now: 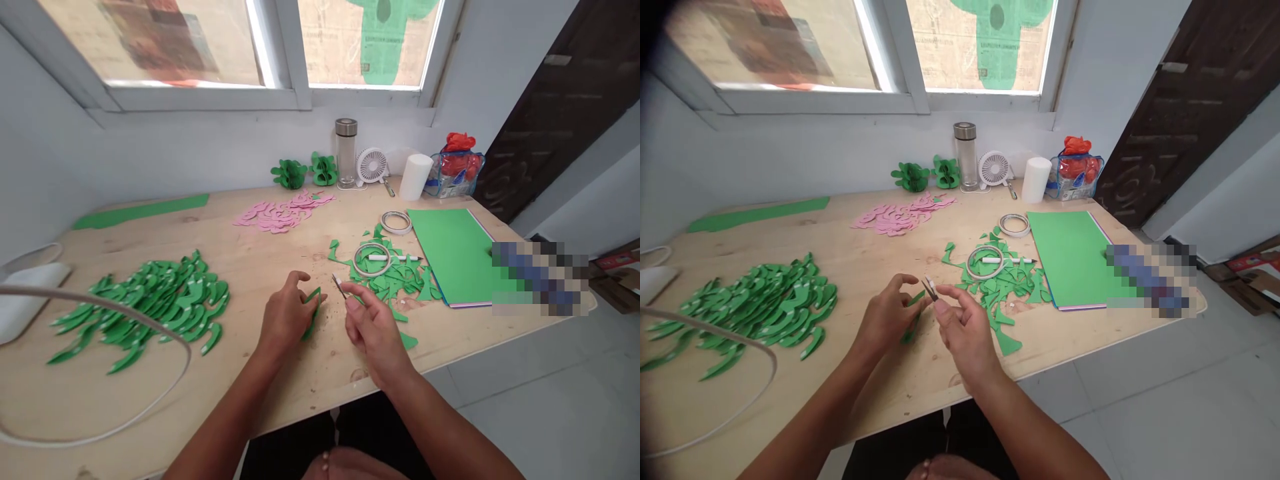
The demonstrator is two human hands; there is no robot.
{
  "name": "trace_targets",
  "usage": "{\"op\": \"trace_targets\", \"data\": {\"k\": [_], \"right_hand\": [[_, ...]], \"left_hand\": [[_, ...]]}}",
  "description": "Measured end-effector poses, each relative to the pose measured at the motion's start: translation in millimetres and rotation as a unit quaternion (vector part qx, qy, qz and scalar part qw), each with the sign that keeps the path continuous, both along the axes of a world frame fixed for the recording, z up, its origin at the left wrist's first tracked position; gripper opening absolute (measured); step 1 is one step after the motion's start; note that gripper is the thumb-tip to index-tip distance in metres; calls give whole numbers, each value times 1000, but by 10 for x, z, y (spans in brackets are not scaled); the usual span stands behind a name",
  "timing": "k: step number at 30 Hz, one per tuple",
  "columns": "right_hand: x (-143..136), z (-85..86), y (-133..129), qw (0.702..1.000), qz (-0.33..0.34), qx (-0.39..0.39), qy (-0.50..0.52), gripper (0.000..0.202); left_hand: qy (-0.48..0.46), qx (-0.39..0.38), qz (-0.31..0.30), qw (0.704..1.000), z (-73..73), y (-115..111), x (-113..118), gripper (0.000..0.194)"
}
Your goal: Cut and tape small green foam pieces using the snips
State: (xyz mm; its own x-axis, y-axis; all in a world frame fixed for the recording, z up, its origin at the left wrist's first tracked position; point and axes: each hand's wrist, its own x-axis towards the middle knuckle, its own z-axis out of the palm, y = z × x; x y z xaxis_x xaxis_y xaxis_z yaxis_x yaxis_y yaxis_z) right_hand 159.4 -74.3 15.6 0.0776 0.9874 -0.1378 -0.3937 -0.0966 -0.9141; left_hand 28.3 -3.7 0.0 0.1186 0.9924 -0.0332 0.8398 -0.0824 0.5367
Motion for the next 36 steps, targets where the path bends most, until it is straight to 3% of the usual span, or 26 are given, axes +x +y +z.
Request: {"op": "trace_targets", "data": {"k": [5, 11, 16, 21, 26, 32, 36], "right_hand": [[-219, 105, 46, 997, 8, 3, 77, 37], [-286, 140, 84, 996, -20, -11, 88, 41], [-296, 86, 119, 993, -41, 3, 112, 36], [-318, 31, 172, 992, -46, 8, 118, 34], [-323, 11, 277, 993, -39, -3, 111, 40], [20, 71, 69, 996, -79, 17, 38, 40], [488, 28, -268, 984, -149, 15, -93, 43]], "left_hand": [[73, 35, 20, 997, 23, -91, 45, 29], [113, 88, -15, 990, 55, -193, 41, 33], [108, 113, -53, 986, 31, -259, 4, 40], [42, 114, -83, 989, -18, -329, -29, 44], [30, 109, -48, 992, -19, -277, -56, 41], [151, 107, -9, 983, 82, -131, -144, 41], [134, 202, -47, 969, 125, -195, -98, 34]]}}
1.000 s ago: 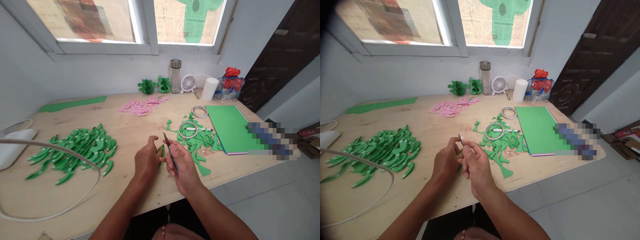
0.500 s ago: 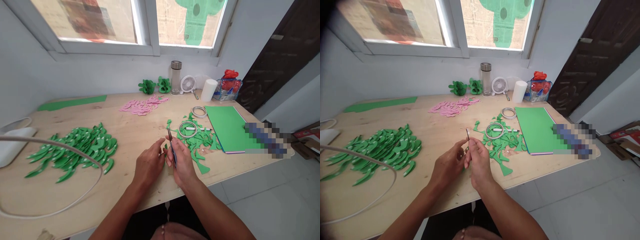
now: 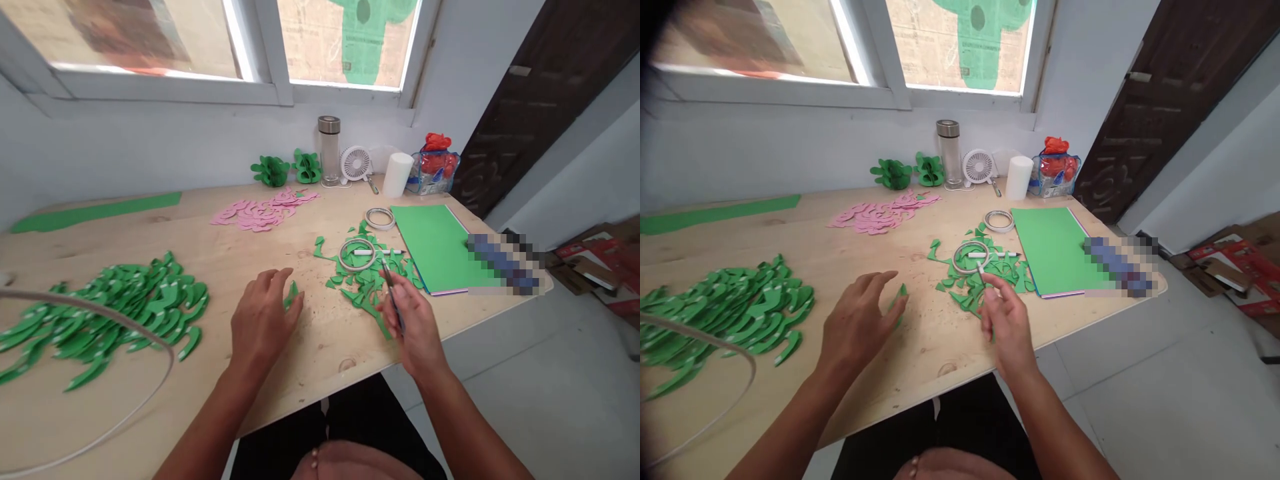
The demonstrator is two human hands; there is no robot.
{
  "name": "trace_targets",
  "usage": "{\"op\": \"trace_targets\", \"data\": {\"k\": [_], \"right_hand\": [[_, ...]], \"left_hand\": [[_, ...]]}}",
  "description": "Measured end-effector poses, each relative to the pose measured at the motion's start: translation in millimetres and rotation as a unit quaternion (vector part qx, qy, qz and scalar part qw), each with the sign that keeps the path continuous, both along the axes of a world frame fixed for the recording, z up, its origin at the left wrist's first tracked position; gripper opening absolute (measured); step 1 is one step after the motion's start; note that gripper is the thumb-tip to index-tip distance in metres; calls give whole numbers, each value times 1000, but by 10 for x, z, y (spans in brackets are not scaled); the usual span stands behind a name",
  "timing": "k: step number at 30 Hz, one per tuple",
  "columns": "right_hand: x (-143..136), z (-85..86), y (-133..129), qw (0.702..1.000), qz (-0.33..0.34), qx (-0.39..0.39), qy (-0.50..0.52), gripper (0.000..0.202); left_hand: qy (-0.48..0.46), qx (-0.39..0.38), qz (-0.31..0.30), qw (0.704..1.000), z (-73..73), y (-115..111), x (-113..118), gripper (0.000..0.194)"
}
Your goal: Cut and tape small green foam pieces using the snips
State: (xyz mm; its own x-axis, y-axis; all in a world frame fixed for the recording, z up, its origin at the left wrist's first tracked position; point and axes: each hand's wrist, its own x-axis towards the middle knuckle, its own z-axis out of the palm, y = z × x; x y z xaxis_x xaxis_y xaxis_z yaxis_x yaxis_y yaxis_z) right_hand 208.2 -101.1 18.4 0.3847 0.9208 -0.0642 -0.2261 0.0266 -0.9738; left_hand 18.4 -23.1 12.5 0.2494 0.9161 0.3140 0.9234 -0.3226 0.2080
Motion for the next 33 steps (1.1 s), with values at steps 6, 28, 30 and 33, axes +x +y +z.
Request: {"op": "trace_targets", "data": {"k": [6, 28, 30, 33], "right_hand": [[491, -60, -408, 979, -53, -50, -192, 50], [676, -151, -581, 954, -11, -88, -287, 47], [663, -156, -569, 953, -6, -83, -290, 47], [642, -169, -549, 948, -10, -80, -309, 47]], "left_hand": [[-54, -3, -229, 972, 9, -127, 508, 14], [147, 133, -421, 885, -196, 111, 1350, 19], [130, 128, -418, 890, -205, 117, 1366, 20], [45, 63, -385, 920, -178, 119, 1331, 19]]}}
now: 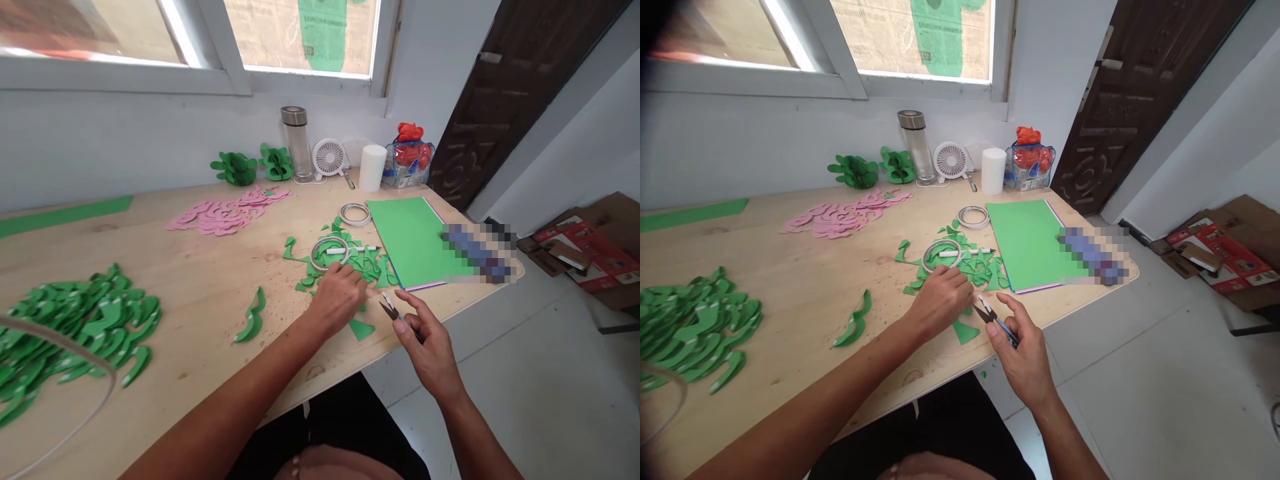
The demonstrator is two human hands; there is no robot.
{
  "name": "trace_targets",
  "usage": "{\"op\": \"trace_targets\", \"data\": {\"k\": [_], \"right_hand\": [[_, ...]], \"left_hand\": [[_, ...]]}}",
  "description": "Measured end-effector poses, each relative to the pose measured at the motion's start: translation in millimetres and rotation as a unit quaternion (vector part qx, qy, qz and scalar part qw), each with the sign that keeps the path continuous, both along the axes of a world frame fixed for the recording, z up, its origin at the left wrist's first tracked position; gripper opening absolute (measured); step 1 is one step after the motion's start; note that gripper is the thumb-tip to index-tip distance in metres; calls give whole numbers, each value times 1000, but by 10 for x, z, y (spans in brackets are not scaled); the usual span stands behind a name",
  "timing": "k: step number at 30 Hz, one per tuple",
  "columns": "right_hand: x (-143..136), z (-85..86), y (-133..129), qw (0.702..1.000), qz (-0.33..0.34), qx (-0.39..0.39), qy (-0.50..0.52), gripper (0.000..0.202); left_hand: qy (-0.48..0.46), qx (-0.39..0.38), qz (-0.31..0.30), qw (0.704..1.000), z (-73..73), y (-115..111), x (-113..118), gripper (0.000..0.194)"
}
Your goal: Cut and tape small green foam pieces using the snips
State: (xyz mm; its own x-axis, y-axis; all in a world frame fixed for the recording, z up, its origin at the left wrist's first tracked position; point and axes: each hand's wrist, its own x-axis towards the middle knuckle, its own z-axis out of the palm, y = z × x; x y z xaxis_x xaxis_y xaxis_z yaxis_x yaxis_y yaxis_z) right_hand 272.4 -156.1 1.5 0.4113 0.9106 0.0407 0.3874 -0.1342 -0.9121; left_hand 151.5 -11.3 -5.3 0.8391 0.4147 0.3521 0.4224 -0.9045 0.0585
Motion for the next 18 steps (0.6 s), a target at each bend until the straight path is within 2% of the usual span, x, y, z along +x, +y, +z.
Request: {"op": "trace_targets", "data": {"k": [2, 3, 4, 6, 8, 10, 12, 18], "right_hand": [[-14, -5, 15, 999, 2, -4, -34, 48], [-22, -6, 25, 998, 7, -6, -58, 48], [-33, -4, 37, 996, 15, -9, -86, 48], [-67, 4, 71, 989, 33, -7, -147, 49], [-121, 16, 117, 977, 56, 4, -204, 50], [-193, 32, 169, 963, 80, 25, -256, 51], [-276, 54, 223, 948, 103, 53, -297, 51], [-498, 134, 346, 923, 159, 91, -338, 49]], "left_hand": [[-76, -132, 49, 987, 50, -10, -88, 16], [-122, -217, 74, 966, 83, -18, -151, 15], [-163, -314, 90, 931, 118, -28, -224, 14], [-234, -482, 114, 837, 190, -55, -381, 18], [-294, -579, 128, 749, 250, -87, -532, 20], [-338, -621, 133, 695, 289, -119, -666, 19], [-371, -632, 134, 667, 305, -145, -785, 18], [-431, -624, 148, 634, 310, -134, -1084, 14]]}}
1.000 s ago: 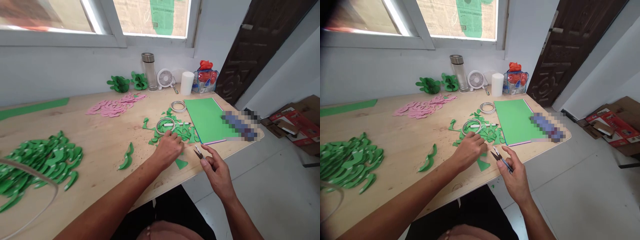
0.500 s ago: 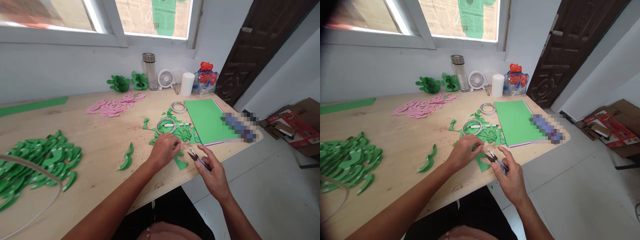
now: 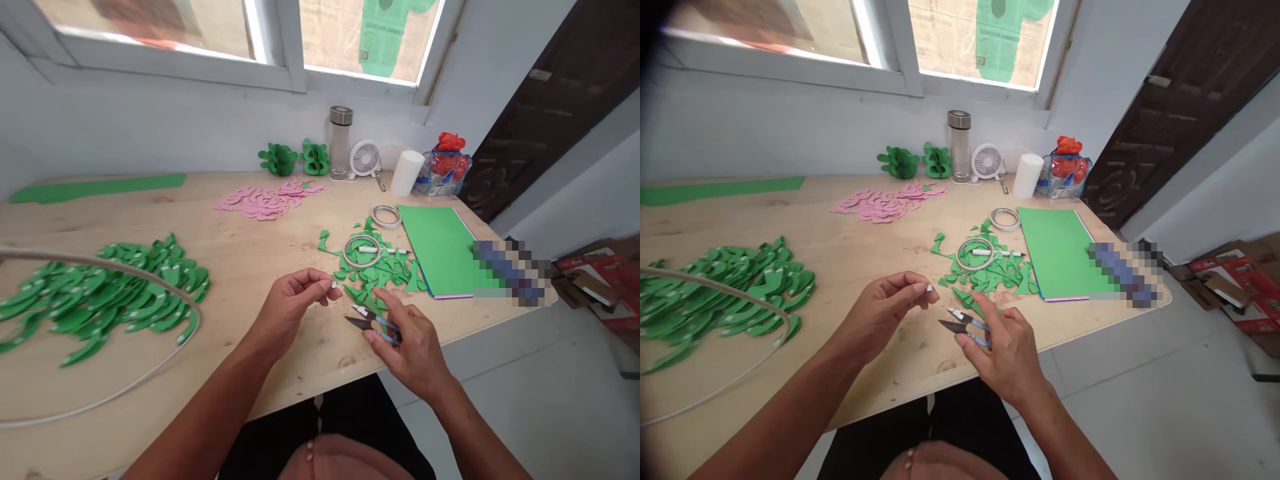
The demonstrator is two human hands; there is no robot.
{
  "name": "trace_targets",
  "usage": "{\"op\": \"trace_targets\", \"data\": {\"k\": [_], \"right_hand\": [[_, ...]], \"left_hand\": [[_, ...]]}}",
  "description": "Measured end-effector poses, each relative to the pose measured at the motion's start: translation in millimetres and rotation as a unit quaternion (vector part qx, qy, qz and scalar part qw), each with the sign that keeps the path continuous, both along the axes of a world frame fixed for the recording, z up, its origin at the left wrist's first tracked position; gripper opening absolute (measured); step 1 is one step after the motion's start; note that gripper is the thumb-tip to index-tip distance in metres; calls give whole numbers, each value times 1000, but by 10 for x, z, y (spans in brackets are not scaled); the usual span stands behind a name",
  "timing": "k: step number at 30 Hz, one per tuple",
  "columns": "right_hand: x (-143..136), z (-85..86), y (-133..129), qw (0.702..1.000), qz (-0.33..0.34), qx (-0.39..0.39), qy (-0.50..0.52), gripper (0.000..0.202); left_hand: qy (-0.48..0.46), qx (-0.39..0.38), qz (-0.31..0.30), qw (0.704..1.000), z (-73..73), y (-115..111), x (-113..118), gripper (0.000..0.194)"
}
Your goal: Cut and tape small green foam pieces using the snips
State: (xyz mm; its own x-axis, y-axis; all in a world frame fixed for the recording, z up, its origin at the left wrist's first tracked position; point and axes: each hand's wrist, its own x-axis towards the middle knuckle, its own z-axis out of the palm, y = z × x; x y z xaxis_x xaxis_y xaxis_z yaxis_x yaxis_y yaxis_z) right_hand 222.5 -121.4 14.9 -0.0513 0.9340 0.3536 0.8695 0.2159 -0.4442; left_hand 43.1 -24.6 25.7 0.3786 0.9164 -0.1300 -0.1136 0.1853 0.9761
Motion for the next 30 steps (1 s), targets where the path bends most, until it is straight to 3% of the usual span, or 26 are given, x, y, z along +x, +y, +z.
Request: {"op": "trace_targets", "data": {"k": [4, 12, 30], "right_hand": [[-109, 11, 51, 998, 57, -15, 15, 52], [-277, 65, 152, 977, 140, -114, 117, 53], [-367, 105, 250, 963, 147, -146, 174, 48]], "left_hand": [[2, 1, -2, 1000, 15, 54, -106, 14], [21, 28, -66, 997, -51, 97, -198, 15], [-19, 19, -100, 995, -82, 121, -296, 15]]}}
